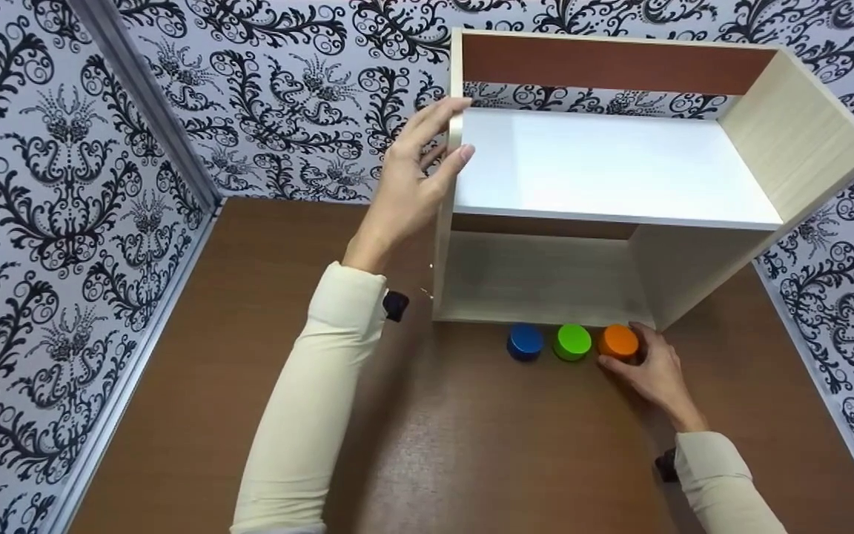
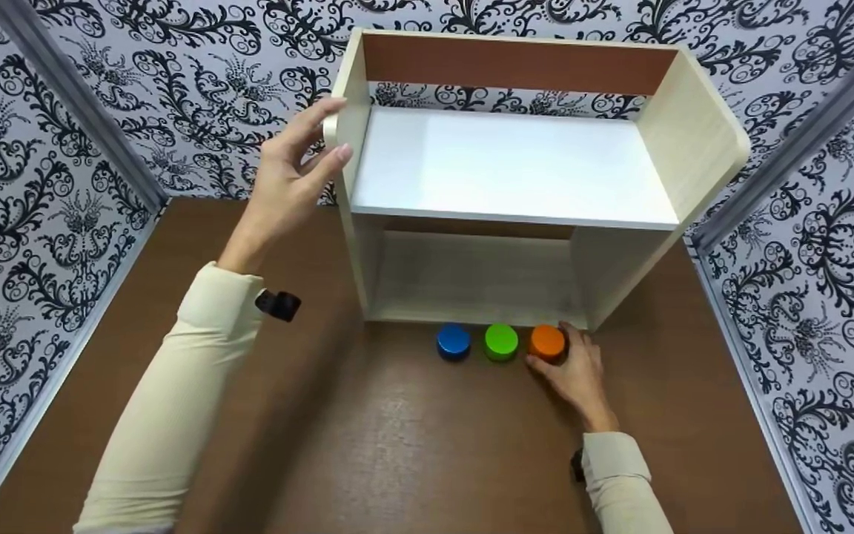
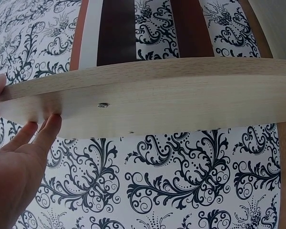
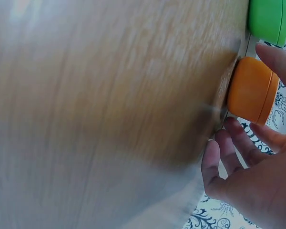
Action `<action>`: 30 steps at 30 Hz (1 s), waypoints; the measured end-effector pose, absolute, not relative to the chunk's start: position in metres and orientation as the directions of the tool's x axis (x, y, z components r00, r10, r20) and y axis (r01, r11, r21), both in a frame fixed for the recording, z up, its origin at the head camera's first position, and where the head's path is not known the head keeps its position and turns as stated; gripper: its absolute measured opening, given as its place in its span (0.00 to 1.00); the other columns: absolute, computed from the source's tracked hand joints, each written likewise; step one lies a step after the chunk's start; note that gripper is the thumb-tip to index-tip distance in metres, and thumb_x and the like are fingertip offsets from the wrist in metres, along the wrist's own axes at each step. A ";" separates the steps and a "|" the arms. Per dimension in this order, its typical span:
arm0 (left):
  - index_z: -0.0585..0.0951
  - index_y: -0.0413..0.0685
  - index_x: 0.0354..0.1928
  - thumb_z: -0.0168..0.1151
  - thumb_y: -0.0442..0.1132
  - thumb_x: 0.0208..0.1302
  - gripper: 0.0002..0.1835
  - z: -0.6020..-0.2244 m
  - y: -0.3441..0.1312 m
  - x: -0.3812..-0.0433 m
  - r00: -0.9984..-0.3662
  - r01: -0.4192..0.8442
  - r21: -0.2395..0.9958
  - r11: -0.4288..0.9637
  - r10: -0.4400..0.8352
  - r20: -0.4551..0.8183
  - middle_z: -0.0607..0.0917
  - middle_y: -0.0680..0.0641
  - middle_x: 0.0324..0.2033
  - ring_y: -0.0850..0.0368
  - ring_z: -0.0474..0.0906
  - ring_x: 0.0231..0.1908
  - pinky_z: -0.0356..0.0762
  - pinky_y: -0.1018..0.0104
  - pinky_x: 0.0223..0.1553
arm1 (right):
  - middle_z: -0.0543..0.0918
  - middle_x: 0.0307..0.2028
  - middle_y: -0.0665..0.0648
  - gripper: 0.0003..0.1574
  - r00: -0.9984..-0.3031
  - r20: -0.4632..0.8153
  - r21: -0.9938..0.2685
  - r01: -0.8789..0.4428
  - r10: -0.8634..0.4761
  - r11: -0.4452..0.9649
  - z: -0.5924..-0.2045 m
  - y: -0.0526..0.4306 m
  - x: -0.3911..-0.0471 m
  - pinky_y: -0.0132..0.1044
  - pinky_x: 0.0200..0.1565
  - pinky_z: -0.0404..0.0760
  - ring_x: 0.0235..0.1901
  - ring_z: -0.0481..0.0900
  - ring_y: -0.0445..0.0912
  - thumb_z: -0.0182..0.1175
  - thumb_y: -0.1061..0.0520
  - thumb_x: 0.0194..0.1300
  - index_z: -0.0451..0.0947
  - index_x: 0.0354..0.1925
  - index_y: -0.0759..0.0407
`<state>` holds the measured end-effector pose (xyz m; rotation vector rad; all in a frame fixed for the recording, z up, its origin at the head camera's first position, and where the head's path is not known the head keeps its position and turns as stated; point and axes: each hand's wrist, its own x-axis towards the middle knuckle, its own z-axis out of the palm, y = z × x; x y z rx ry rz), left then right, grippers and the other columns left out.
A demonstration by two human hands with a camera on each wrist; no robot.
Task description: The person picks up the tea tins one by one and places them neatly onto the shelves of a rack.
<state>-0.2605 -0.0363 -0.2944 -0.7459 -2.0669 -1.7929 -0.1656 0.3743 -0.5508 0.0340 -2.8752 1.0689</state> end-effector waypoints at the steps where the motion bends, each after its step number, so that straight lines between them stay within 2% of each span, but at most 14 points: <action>1: 0.74 0.47 0.70 0.61 0.32 0.71 0.26 -0.294 -0.036 -0.261 -0.819 0.564 0.821 0.084 0.184 0.544 0.68 0.45 0.70 0.58 0.68 0.66 0.71 0.67 0.68 | 0.71 0.62 0.77 0.54 -0.997 0.083 -0.650 -0.053 0.002 0.758 -0.551 0.374 -0.166 0.69 0.63 0.68 0.58 0.71 0.70 0.75 0.48 0.60 0.61 0.70 0.74; 6: 0.74 0.47 0.70 0.61 0.32 0.71 0.26 -0.294 -0.037 -0.261 -0.820 0.562 0.823 0.083 0.184 0.542 0.68 0.45 0.70 0.58 0.68 0.66 0.71 0.67 0.68 | 0.72 0.62 0.76 0.51 -0.994 0.112 -0.647 -0.081 -0.011 0.759 -0.552 0.373 -0.167 0.68 0.63 0.69 0.57 0.71 0.70 0.76 0.50 0.59 0.63 0.69 0.73; 12: 0.74 0.48 0.70 0.62 0.32 0.71 0.26 -0.293 -0.037 -0.261 -0.825 0.556 0.826 0.090 0.186 0.534 0.68 0.45 0.70 0.57 0.68 0.66 0.71 0.68 0.68 | 0.73 0.61 0.76 0.46 -0.987 0.157 -0.641 -0.127 -0.033 0.757 -0.555 0.371 -0.169 0.70 0.62 0.63 0.56 0.71 0.69 0.76 0.54 0.59 0.67 0.67 0.72; 19: 0.74 0.46 0.70 0.62 0.32 0.71 0.26 -0.293 -0.037 -0.260 -0.821 0.559 0.825 0.081 0.189 0.538 0.68 0.45 0.70 0.57 0.68 0.66 0.71 0.68 0.68 | 0.75 0.58 0.77 0.45 -0.982 0.186 -0.622 -0.145 -0.034 0.770 -0.556 0.369 -0.172 0.67 0.58 0.68 0.52 0.73 0.70 0.76 0.55 0.57 0.69 0.65 0.73; 30: 0.74 0.45 0.69 0.62 0.31 0.70 0.26 -0.294 -0.037 -0.261 -0.821 0.558 0.828 0.064 0.187 0.539 0.68 0.44 0.69 0.57 0.68 0.67 0.71 0.69 0.68 | 0.75 0.54 0.78 0.42 -0.979 0.198 -0.597 -0.155 -0.042 0.787 -0.557 0.367 -0.173 0.68 0.55 0.70 0.50 0.72 0.70 0.76 0.58 0.58 0.70 0.63 0.74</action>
